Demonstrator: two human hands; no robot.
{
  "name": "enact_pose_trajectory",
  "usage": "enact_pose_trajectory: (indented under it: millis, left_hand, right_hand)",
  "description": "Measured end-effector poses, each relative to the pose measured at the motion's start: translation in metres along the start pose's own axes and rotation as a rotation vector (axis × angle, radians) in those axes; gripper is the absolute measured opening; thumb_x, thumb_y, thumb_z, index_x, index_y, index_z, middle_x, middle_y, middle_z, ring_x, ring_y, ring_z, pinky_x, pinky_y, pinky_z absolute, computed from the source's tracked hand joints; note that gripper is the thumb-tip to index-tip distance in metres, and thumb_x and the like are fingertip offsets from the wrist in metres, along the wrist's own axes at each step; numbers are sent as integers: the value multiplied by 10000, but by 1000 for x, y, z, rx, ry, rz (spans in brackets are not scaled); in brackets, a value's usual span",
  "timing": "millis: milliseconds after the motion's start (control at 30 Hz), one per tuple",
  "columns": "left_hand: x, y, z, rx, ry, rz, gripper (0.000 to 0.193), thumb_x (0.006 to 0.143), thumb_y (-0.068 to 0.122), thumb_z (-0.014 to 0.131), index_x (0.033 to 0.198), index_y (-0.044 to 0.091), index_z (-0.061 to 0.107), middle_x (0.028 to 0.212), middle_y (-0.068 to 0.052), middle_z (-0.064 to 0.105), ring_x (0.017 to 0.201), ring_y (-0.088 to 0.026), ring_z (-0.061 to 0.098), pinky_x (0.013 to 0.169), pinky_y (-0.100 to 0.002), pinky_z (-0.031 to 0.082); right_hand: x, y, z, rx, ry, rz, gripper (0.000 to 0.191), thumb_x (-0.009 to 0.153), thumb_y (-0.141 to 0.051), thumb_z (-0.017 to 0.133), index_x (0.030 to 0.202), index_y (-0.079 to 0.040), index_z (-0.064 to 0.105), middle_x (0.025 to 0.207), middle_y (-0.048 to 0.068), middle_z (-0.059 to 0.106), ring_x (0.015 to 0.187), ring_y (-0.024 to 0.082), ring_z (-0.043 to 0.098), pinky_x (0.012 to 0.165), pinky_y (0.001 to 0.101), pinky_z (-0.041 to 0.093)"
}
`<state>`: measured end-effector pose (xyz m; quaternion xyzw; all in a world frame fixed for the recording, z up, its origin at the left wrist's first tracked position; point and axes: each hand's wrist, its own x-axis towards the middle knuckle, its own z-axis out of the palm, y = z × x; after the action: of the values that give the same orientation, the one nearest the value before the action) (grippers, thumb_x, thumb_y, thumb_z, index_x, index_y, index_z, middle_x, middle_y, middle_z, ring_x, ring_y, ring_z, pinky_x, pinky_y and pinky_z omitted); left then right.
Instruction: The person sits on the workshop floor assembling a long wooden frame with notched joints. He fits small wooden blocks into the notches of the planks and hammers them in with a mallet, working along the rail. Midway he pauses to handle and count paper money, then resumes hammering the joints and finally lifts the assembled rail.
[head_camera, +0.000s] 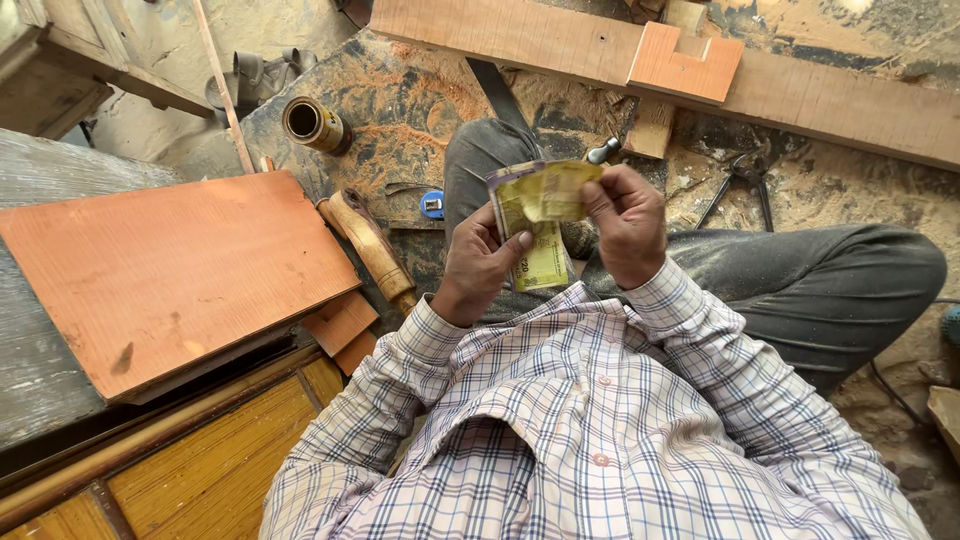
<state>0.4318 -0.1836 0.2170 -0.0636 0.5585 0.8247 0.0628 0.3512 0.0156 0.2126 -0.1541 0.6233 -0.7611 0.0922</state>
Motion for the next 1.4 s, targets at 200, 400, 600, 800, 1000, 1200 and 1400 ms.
enact_pose_trajectory:
  millis: [200, 400, 600, 800, 1000, 1200, 1400]
  left_hand:
    - [2, -7, -12, -137, 43, 0, 286, 1070, 39, 633, 1334, -71, 629, 1191, -84, 727, 1029, -135, 682, 905, -329, 581]
    - [9, -1, -19, -591, -35, -116, 332, 914, -49, 597, 1237, 1, 655, 1169, -122, 736, 1048, -217, 721, 953, -369, 592]
    - [5, -48, -33, -631, -148, -30, 164, 1066, 23, 608, 1120, -131, 613, 1185, -257, 721, 1114, -324, 728, 1020, -437, 592]
    - [9, -84, -48, -798, -305, -175, 211, 1092, 90, 579, 1193, -91, 620, 1177, -224, 721, 1077, -322, 722, 955, -446, 595]
    - [-8, -109, -54, -769, -188, -132, 243, 1101, 123, 534, 1258, -45, 613, 1194, -180, 719, 1081, -295, 716, 932, -435, 599]
    - [-12, -113, -52, -722, -147, -153, 288, 1111, 155, 489, 1322, 0, 607, 1210, -136, 717, 1085, -268, 710, 909, -423, 604]
    - [-11, -80, -41, -737, -157, -208, 313, 1115, 188, 442, 1231, -15, 648, 1156, -154, 727, 1034, -269, 727, 876, -417, 630]
  right_hand:
    - [8, 6, -8, 239, 152, 176, 170, 1023, -45, 668, 1145, -5, 558, 999, 63, 654, 877, 145, 686, 767, 344, 659]
    - [31, -3, -7, 109, 161, 189, 291, 931, 8, 693, 1206, -16, 603, 982, 65, 719, 828, 127, 692, 708, 286, 589]
    - [38, -58, 24, 67, 0, 1, 388, 1000, 12, 688, 1365, -15, 559, 881, 69, 691, 754, 115, 645, 664, 257, 530]
    - [14, -169, 100, 80, -1181, -299, 477, 935, 14, 675, 1381, -6, 507, 1209, 176, 702, 1015, 220, 724, 848, 380, 609]
    - [24, -183, 137, -217, -1171, -422, 385, 868, 10, 717, 1250, 2, 672, 1149, 134, 784, 1064, 194, 770, 852, 328, 621]
    - [24, -141, 119, -366, -710, 52, 220, 899, 0, 710, 1113, 35, 747, 876, 120, 750, 717, 156, 718, 622, 289, 579]
    - [40, -126, 95, -530, -586, -235, 174, 886, 0, 720, 1055, 36, 727, 973, 79, 727, 820, 120, 699, 707, 247, 567]
